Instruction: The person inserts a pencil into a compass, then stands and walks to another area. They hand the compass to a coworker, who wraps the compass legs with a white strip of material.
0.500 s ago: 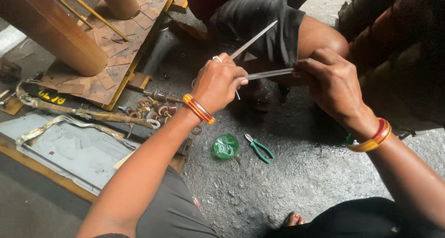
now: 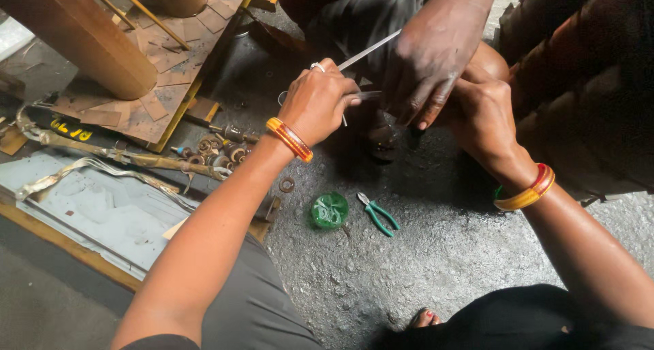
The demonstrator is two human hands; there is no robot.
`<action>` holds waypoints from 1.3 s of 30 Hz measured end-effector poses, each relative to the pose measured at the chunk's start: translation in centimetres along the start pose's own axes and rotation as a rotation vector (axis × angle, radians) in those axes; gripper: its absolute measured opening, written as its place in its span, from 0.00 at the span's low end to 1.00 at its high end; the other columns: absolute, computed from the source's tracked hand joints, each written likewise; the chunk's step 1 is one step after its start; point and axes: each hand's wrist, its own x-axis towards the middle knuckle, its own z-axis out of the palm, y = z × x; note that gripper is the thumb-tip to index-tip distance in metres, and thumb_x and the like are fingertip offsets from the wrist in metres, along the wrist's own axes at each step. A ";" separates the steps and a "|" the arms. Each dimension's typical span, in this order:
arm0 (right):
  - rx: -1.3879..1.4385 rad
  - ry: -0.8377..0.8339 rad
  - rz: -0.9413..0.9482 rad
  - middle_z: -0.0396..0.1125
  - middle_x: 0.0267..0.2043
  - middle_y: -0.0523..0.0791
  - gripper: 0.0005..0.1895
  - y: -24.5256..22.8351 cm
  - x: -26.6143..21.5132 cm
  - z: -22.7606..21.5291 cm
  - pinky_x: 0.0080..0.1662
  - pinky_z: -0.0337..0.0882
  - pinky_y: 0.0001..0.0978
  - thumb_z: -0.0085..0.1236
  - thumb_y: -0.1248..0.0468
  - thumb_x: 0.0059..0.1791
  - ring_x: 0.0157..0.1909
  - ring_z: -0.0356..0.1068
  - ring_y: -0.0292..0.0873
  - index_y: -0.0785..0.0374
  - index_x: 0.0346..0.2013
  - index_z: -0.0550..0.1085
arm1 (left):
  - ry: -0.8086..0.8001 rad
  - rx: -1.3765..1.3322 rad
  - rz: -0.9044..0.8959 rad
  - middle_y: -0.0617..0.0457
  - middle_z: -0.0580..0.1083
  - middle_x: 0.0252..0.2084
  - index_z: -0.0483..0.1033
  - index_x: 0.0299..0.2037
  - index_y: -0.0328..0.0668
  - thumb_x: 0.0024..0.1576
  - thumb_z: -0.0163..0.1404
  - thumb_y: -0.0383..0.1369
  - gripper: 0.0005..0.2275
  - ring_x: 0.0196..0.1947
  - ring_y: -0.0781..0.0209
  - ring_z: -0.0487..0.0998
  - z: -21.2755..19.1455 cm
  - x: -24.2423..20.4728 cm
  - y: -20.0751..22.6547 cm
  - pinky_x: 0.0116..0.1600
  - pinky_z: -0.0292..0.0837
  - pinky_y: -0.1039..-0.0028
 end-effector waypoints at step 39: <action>0.279 -0.300 0.434 0.73 0.26 0.46 0.05 8.9 9.0 -4.3 0.34 0.68 0.30 0.58 0.71 0.45 0.29 0.69 0.36 0.70 0.32 0.80 | -0.656 -0.601 -0.633 0.56 0.79 0.24 0.84 0.32 0.38 0.58 0.55 0.33 0.08 0.23 0.71 0.75 -4.0 11.6 -1.3 0.29 0.70 0.77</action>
